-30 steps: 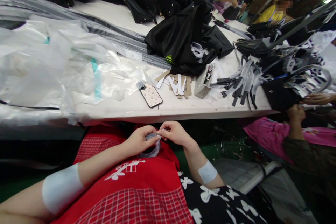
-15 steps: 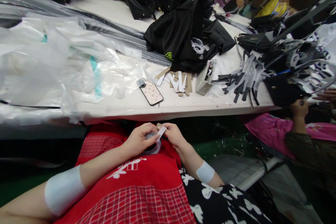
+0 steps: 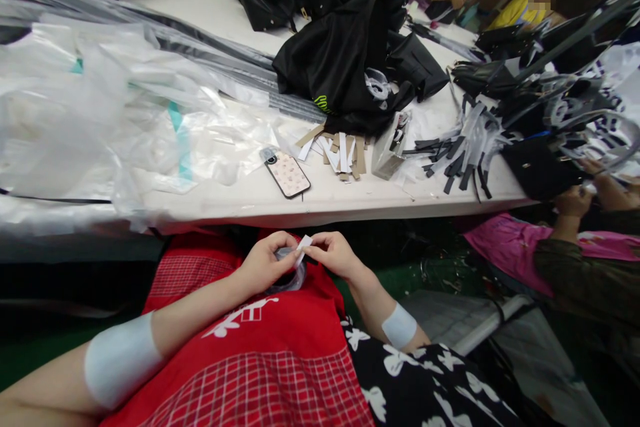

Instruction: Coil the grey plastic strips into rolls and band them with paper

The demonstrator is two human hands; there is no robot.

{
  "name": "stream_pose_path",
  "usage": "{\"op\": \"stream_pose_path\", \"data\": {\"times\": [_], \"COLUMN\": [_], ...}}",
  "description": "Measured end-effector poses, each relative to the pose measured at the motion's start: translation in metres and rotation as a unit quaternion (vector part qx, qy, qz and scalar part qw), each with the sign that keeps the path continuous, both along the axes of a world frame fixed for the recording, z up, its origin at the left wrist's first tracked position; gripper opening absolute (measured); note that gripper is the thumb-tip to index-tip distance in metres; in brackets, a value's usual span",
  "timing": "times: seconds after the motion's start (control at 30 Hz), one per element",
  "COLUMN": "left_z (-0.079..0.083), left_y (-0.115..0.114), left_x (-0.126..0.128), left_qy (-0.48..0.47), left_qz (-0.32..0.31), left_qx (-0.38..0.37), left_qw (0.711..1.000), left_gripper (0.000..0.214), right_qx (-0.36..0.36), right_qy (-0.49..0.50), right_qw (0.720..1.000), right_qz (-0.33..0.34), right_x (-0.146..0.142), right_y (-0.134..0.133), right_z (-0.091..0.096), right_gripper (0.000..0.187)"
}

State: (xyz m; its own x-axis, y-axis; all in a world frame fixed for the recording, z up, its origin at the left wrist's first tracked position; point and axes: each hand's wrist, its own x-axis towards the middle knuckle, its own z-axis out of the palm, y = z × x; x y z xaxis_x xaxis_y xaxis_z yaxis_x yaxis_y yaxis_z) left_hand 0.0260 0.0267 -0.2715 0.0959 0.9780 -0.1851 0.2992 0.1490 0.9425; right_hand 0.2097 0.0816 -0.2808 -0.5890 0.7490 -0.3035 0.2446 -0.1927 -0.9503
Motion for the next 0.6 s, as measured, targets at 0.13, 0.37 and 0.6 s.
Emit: {"op": "stream_pose_path", "data": {"times": [0.13,0.37,0.6], "left_z": [0.001,0.001,0.001], "left_y": [-0.002,0.002,0.013], "left_x": [0.0,-0.005,-0.012], "left_qy": [0.027,0.056,-0.104], "left_qz": [0.011,-0.018,-0.158], "left_qx": [-0.003,-0.008,-0.179], "left_qw": [1.0,0.998,0.966], "left_gripper": [0.019,0.025,0.038], "right_qx": [-0.047,-0.012,0.111], "right_qy": [-0.014,-0.053,-0.115], "right_qw": [0.998,0.998,0.986], "right_qz": [-0.029,-0.041,-0.043], "right_x": [-0.006,-0.009,-0.006], "right_y": [0.001,-0.004,-0.012], "right_z": [0.001,0.004,0.012], "right_gripper": [0.022,0.018,0.02]}}
